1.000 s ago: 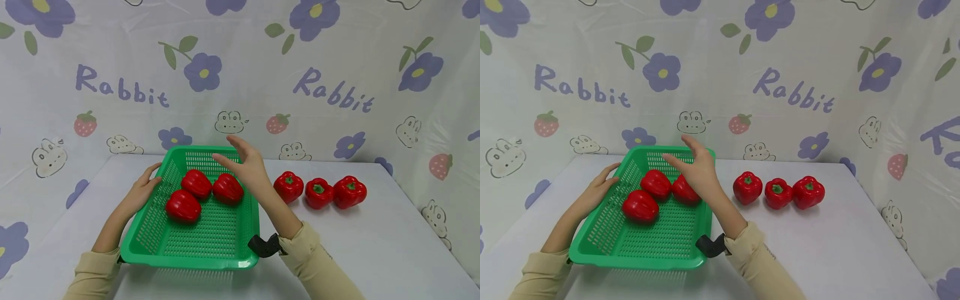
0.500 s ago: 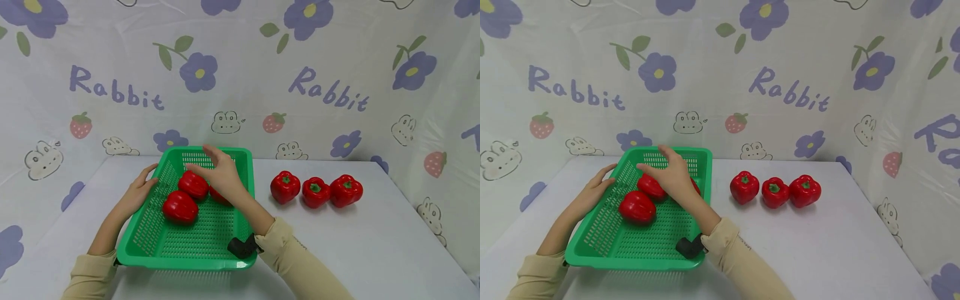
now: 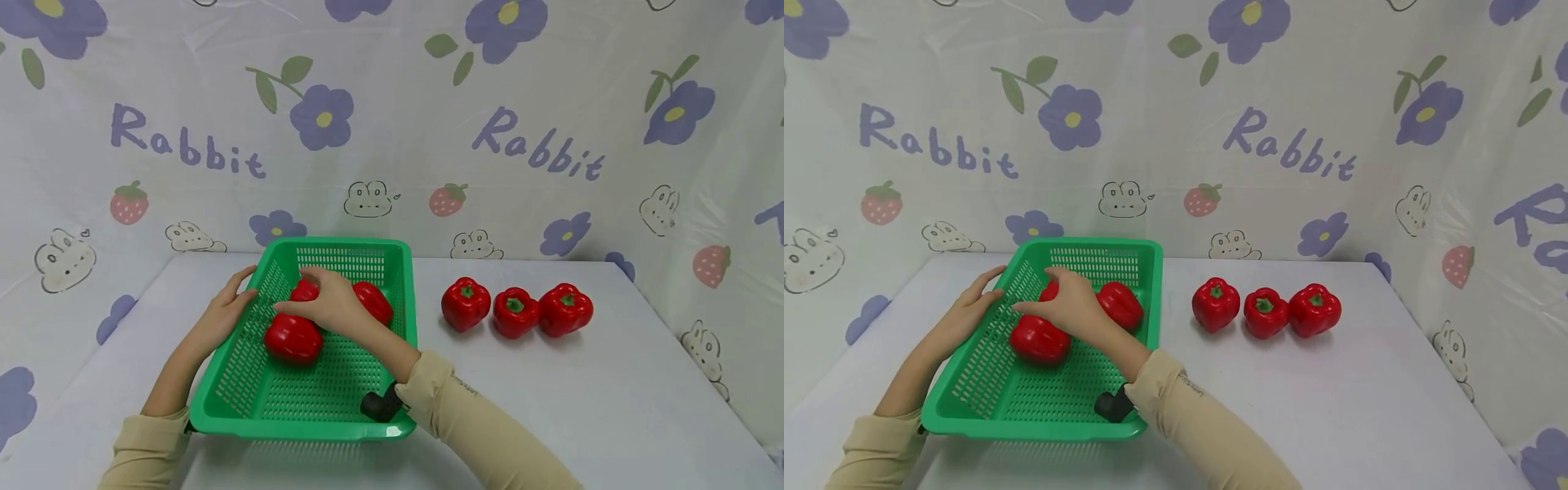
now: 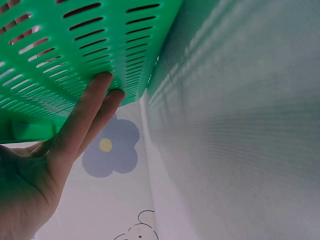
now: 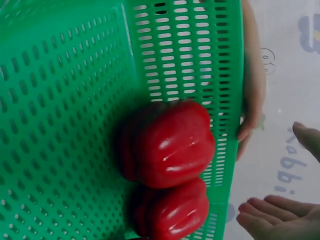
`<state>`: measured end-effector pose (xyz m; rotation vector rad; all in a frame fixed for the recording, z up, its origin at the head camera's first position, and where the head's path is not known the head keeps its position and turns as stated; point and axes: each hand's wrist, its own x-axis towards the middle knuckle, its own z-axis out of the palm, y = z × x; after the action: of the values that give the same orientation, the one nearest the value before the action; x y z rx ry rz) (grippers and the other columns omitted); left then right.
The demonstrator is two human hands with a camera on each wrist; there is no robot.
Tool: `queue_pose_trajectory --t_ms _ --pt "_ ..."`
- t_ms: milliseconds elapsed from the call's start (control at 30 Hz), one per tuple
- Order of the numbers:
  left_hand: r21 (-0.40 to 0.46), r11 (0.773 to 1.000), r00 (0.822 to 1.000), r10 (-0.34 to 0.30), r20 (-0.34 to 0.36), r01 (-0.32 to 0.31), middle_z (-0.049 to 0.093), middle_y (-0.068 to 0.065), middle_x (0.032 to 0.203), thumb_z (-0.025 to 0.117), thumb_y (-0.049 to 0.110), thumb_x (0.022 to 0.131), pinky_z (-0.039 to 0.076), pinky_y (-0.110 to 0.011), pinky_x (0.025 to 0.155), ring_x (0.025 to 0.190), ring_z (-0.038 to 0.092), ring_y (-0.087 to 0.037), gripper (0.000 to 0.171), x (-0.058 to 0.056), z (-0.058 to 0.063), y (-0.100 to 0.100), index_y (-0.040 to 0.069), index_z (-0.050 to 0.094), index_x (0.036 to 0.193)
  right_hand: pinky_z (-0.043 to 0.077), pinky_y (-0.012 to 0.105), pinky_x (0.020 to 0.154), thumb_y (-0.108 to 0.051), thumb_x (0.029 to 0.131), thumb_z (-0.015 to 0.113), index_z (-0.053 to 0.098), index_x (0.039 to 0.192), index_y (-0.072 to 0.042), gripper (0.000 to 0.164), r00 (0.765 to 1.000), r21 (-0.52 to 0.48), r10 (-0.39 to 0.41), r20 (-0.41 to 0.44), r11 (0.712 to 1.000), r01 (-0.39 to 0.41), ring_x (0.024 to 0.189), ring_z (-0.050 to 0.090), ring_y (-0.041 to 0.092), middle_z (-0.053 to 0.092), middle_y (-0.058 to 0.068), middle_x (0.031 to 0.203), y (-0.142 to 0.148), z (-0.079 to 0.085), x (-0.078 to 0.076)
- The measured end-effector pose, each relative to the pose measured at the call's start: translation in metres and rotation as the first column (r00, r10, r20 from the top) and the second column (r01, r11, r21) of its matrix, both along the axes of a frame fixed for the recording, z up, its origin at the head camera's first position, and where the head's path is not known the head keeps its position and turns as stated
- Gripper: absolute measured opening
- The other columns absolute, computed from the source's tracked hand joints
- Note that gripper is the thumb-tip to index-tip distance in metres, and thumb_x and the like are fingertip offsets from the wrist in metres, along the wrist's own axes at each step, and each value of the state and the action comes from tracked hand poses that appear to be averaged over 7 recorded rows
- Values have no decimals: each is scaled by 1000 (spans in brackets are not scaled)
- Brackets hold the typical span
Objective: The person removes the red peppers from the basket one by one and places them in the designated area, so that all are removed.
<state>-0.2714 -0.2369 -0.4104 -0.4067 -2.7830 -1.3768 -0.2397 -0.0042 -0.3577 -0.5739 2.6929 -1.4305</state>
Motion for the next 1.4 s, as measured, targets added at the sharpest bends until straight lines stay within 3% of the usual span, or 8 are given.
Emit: queue_pose_trajectory --t_ms 233,567,900,1400 --pt "-3 1000 1000 0 -4 0 42 -30 143 31 32 107 47 -42 89 110 59 -36 57 0 -1 0 14 11 158 52 38 97 -39 82 76 50 141 -10 70 995 41 80 66 996 -83 130 53 24 57 8 141 -3 -8 -1" --pt "-11 1000 1000 5 -11 -5 45 -30 141 31 32 107 48 -34 84 104 62 -32 57 0 0 0 14 12 158 54 32 93 -35 82 78 52 139 -6 69 989 124 126 80 983 -136 126 54 21 59 7 138 -5 -21 -5" --pt "11 1000 1000 -10 -9 10 43 -31 143 30 32 107 46 -46 94 110 60 -36 57 0 -1 0 13 11 158 55 33 90 -32 81 79 50 141 -7 71 991 141 106 86 983 -118 126 52 22 58 7 139 -5 -25 -3" --pt "10 1000 1000 0 -18 0 49 -31 136 31 31 107 50 -31 80 97 65 -25 57 1 1 0 13 14 158 55 29 87 -27 81 79 48 142 -5 72 981 145 170 96 972 -183 125 52 22 57 8 139 -3 -28 -2"
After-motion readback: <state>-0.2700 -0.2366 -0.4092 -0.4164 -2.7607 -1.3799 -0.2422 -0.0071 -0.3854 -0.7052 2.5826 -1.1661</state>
